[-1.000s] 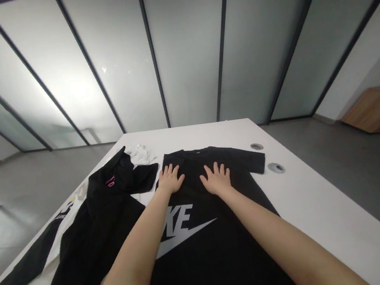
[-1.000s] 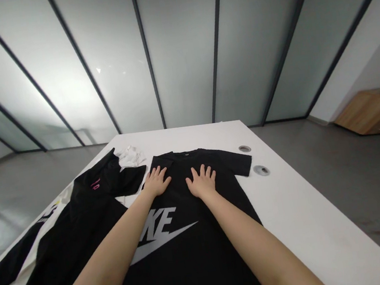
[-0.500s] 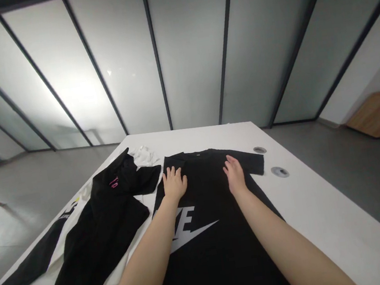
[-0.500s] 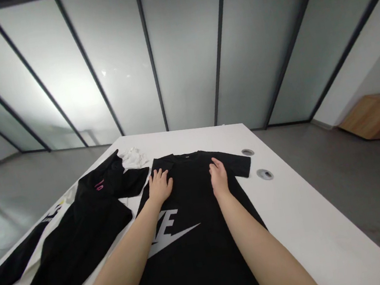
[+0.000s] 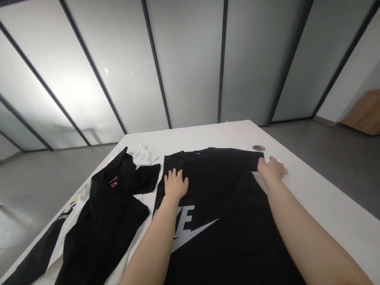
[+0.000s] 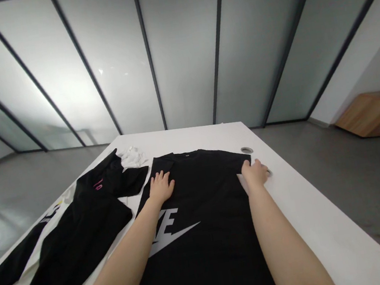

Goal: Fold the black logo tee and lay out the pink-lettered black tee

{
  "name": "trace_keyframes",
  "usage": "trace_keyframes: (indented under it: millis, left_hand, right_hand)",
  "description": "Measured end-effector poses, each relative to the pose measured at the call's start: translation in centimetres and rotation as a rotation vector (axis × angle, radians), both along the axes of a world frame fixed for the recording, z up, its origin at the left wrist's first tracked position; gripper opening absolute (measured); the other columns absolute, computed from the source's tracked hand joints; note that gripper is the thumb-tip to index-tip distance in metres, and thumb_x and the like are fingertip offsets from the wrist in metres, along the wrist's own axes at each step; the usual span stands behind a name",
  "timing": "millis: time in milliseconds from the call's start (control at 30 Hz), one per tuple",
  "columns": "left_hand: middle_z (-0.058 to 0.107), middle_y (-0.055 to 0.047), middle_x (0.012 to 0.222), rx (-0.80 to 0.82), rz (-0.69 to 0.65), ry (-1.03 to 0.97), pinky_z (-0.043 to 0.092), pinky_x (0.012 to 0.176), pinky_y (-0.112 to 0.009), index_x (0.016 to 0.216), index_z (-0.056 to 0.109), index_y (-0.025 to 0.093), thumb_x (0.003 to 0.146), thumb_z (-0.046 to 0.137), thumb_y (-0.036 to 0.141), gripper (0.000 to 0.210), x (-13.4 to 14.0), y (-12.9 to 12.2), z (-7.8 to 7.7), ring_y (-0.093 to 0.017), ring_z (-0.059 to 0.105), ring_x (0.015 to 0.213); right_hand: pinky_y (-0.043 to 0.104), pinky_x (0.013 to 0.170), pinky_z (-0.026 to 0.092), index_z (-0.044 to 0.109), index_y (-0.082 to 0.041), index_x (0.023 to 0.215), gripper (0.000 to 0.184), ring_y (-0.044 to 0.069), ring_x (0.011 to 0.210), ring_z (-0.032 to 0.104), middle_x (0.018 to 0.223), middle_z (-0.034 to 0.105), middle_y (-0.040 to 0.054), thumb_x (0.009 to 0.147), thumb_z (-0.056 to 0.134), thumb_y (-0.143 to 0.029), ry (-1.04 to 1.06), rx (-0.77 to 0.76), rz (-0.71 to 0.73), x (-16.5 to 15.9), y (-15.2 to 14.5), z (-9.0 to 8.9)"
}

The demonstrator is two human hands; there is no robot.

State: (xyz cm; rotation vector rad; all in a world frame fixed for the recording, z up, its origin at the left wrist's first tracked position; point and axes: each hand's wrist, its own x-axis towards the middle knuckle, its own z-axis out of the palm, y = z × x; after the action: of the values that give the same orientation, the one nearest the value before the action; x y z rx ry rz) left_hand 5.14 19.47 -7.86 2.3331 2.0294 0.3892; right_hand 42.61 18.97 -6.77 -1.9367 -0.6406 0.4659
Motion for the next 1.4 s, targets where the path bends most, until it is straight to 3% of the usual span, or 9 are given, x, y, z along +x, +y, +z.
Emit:
trace_keyframes:
  millis: [100,233,467,633,767,933,1133,1267,1400]
  left_hand:
    - [0.042,-0.019,0.168,-0.001,0.006,0.0,0.027,0.127,-0.059,0.156,0.052,0.017,0.105,0.044,0.045,0.059,0.0,0.0,0.0,-0.04,0.035,0.157]
    - [0.043,-0.019,0.168,-0.007,0.005,-0.003,0.027,0.127,-0.058,0.156,0.052,0.017,0.105,0.045,0.045,0.059,0.1,-0.1,0.2,-0.039,0.034,0.158]
    - [0.044,-0.018,0.168,0.006,0.01,-0.003,0.029,0.126,-0.059,0.156,0.052,0.019,0.104,0.046,0.045,0.059,0.0,0.1,-0.2,-0.039,0.036,0.157]
    - [0.043,-0.019,0.168,-0.002,0.006,-0.012,0.028,0.127,-0.059,0.156,0.052,0.018,0.104,0.045,0.045,0.059,-0.1,0.3,-0.4,-0.039,0.035,0.157]
    - [0.043,-0.018,0.167,0.001,0.003,-0.003,0.028,0.127,-0.058,0.156,0.052,0.018,0.104,0.045,0.045,0.059,-0.1,0.3,-0.3,-0.039,0.035,0.157]
    - [0.044,-0.018,0.167,-0.004,0.008,-0.006,0.028,0.127,-0.058,0.156,0.052,0.019,0.104,0.046,0.045,0.058,-0.1,0.3,-0.3,-0.038,0.035,0.157]
    - [0.043,-0.018,0.168,-0.008,0.003,0.001,0.027,0.127,-0.057,0.157,0.052,0.019,0.105,0.045,0.046,0.058,-0.3,0.5,-0.5,-0.039,0.034,0.158]
    - [0.043,-0.017,0.168,-0.015,0.006,0.002,0.027,0.128,-0.057,0.157,0.052,0.019,0.105,0.046,0.046,0.058,-0.2,0.3,-0.2,-0.038,0.034,0.158]
    - [0.044,-0.016,0.168,-0.018,0.021,0.021,0.028,0.128,-0.055,0.156,0.052,0.02,0.105,0.047,0.046,0.058,0.0,0.1,0.1,-0.037,0.036,0.157]
  right_hand:
    - [0.074,0.116,0.027,0.064,-0.013,0.134,0.062,0.052,0.149,0.03,0.159,0.038,0.0327,0.082,0.074,-0.045,-0.306,-0.209,-0.055,0.2,-0.7,-0.9]
    - [0.069,0.118,0.026,0.073,-0.019,0.116,0.035,0.049,0.147,0.034,0.153,0.048,0.0239,0.085,0.07,-0.035,-0.47,-0.304,0.004,-0.5,-0.6,-1.1]
    - [0.048,0.11,0.047,0.062,-0.02,0.119,0.035,0.029,0.116,0.062,0.114,0.067,0.0108,0.084,0.06,-0.021,-0.123,0.06,0.106,-0.4,0.8,-0.5]
    - [0.033,0.082,0.062,0.039,-0.025,0.138,0.054,0.018,0.093,0.07,0.112,0.066,0.0042,0.088,0.059,-0.024,0.116,0.147,0.016,-0.6,2.0,-1.5]
    - [0.032,0.078,0.064,0.026,-0.031,0.145,0.063,0.017,0.098,0.072,0.125,0.062,0.0066,0.093,0.06,-0.028,0.247,0.2,-0.053,0.2,2.1,-1.3]
    - [0.036,0.066,0.067,0.029,-0.028,0.153,0.081,0.023,0.097,0.072,0.141,0.054,0.0193,0.087,0.076,-0.03,0.315,0.066,0.086,1.2,1.4,0.0]
    - [0.04,0.049,0.062,0.046,-0.023,0.148,0.077,0.018,0.058,0.066,0.093,0.07,0.0088,0.082,0.083,-0.027,0.243,-0.103,0.214,1.1,1.0,0.3]
    - [0.054,0.074,0.066,0.061,-0.015,0.139,0.06,0.029,0.078,0.075,0.095,0.075,0.0143,0.082,0.076,-0.025,0.086,-0.104,0.24,1.4,0.7,0.6]
    - [0.048,0.119,0.045,0.072,-0.012,0.132,0.051,0.035,0.133,0.063,0.134,0.071,0.0192,0.083,0.065,-0.018,-0.113,0.001,0.253,1.3,0.4,1.6]
